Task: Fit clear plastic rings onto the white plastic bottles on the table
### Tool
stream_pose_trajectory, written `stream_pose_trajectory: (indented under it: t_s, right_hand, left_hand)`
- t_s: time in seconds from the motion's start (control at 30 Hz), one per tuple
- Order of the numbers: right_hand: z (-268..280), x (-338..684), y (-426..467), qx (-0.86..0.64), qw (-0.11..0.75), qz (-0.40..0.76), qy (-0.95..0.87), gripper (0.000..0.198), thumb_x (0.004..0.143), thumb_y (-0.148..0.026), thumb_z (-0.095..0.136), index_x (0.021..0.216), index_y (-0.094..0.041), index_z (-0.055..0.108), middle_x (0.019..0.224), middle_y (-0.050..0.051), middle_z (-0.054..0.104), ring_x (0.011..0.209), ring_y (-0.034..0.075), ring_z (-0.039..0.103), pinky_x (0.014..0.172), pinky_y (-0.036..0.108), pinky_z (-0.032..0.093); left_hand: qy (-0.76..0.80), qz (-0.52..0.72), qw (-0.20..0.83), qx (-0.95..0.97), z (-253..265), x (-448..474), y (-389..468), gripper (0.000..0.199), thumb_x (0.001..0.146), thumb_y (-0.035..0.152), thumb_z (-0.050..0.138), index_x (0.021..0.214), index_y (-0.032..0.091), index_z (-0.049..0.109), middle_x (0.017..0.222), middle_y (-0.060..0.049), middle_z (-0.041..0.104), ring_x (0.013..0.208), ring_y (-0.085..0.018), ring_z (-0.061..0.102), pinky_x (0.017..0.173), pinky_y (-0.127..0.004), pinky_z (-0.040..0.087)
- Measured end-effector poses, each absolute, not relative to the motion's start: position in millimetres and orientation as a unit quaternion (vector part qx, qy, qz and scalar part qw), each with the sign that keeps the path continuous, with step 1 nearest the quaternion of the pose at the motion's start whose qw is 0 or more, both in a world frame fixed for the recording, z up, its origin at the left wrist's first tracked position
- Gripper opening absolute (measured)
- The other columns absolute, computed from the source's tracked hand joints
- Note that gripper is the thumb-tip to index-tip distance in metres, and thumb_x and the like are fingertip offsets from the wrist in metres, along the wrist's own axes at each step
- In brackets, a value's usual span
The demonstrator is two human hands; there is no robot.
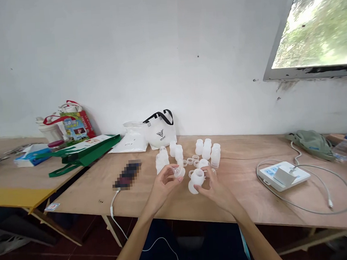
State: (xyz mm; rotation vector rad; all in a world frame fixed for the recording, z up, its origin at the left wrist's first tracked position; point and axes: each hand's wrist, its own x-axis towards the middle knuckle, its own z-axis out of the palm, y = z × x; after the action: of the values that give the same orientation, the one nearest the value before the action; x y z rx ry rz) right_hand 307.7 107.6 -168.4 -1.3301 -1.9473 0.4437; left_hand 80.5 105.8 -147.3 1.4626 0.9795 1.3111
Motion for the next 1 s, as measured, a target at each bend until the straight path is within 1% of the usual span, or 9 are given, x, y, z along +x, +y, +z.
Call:
stream_pose_trajectory:
  t_s: [0.07,0.13,0.3,0.4,0.57,0.67,0.77,0.9,1.0]
  right_hand:
    - [-159,312,102,-0.492,0.396,0.214,-0.745,0.042,0.089,-0.045,0.065,0.124,-0.029,0.049,0.119,0.005,0.066,0.11,0.026,0.065,0.089,0.041,0.055]
    - [-152,315,99,-0.466,0.423,0.217,-0.746,0.044,0.089,-0.043,0.065,0.127,-0.029,0.05,0.122,0.006,0.065,0.11,0.025,0.064,0.093,0.042,0.054]
    - [-155,309,98,-0.432,0.417,0.113,-0.792,0.039,0.093,-0.039,0.066,0.129,-0.031,0.057,0.124,0.006,0.064,0.11,0.026,0.065,0.091,0.041,0.056]
    - [-164,301,98,-0.404,0.419,0.039,-0.812,0.039,0.096,-0.034,0.064,0.134,-0.029,0.055,0.126,0.007,0.067,0.11,0.026,0.067,0.09,0.04,0.057]
    - [-167,298,97,-0.309,0.439,-0.103,-0.837,0.046,0.097,-0.015,0.061,0.141,-0.026,0.052,0.127,0.009,0.07,0.113,0.026,0.068,0.094,0.043,0.054]
    - [-166,297,98,-0.273,0.451,-0.157,-0.835,0.05,0.095,-0.006,0.06,0.141,-0.024,0.053,0.125,0.011,0.071,0.111,0.026,0.07,0.09,0.042,0.056]
    - [-166,294,99,-0.246,0.454,-0.204,-0.832,0.051,0.093,-0.003,0.06,0.14,-0.023,0.053,0.124,0.013,0.072,0.11,0.028,0.07,0.085,0.043,0.056]
    - [-167,291,99,-0.227,0.45,-0.227,-0.833,0.051,0.092,0.0,0.059,0.137,-0.024,0.055,0.122,0.013,0.073,0.107,0.029,0.071,0.083,0.045,0.056]
    - [-169,293,97,-0.243,0.444,-0.189,-0.841,0.045,0.094,-0.005,0.061,0.134,-0.023,0.058,0.123,0.013,0.072,0.106,0.028,0.07,0.084,0.044,0.055]
  left_hand:
    - [0.401,0.553,0.448,0.577,-143,78,105,0.041,0.08,0.042,0.08,0.11,0.022,0.06,0.111,-0.004,0.067,0.103,-0.018,0.064,0.092,-0.029,0.05]
    - [0.405,0.564,0.442,0.568,-140,76,104,0.041,0.079,0.042,0.081,0.107,0.022,0.059,0.107,-0.003,0.066,0.1,-0.017,0.063,0.089,-0.027,0.05]
    - [0.4,0.546,0.438,0.592,-144,81,101,0.038,0.082,0.042,0.079,0.107,0.021,0.06,0.107,-0.003,0.064,0.101,-0.016,0.062,0.088,-0.026,0.05]
    - [0.4,0.526,0.445,0.604,-147,87,99,0.039,0.083,0.044,0.077,0.11,0.022,0.061,0.111,-0.004,0.064,0.101,-0.017,0.062,0.085,-0.026,0.051]
    - [0.436,0.513,0.444,0.592,-145,89,96,0.043,0.079,0.051,0.079,0.097,0.019,0.059,0.09,-0.001,0.063,0.077,-0.014,0.063,0.068,-0.024,0.054]
    - [0.443,0.507,0.454,0.584,-142,87,96,0.045,0.078,0.054,0.079,0.089,0.018,0.053,0.076,0.002,0.061,0.062,-0.012,0.06,0.057,-0.023,0.052]
    - [0.437,0.492,0.473,0.586,-140,84,95,0.048,0.079,0.056,0.077,0.082,0.018,0.048,0.068,0.002,0.062,0.052,-0.011,0.059,0.051,-0.022,0.05]
    - [0.441,0.453,0.507,0.586,-137,80,95,0.052,0.079,0.061,0.075,0.077,0.019,0.044,0.061,0.002,0.06,0.044,-0.012,0.057,0.043,-0.023,0.047]
    - [0.433,0.455,0.502,0.594,-136,77,96,0.05,0.077,0.058,0.078,0.082,0.018,0.048,0.069,0.001,0.062,0.051,-0.011,0.058,0.049,-0.024,0.05]
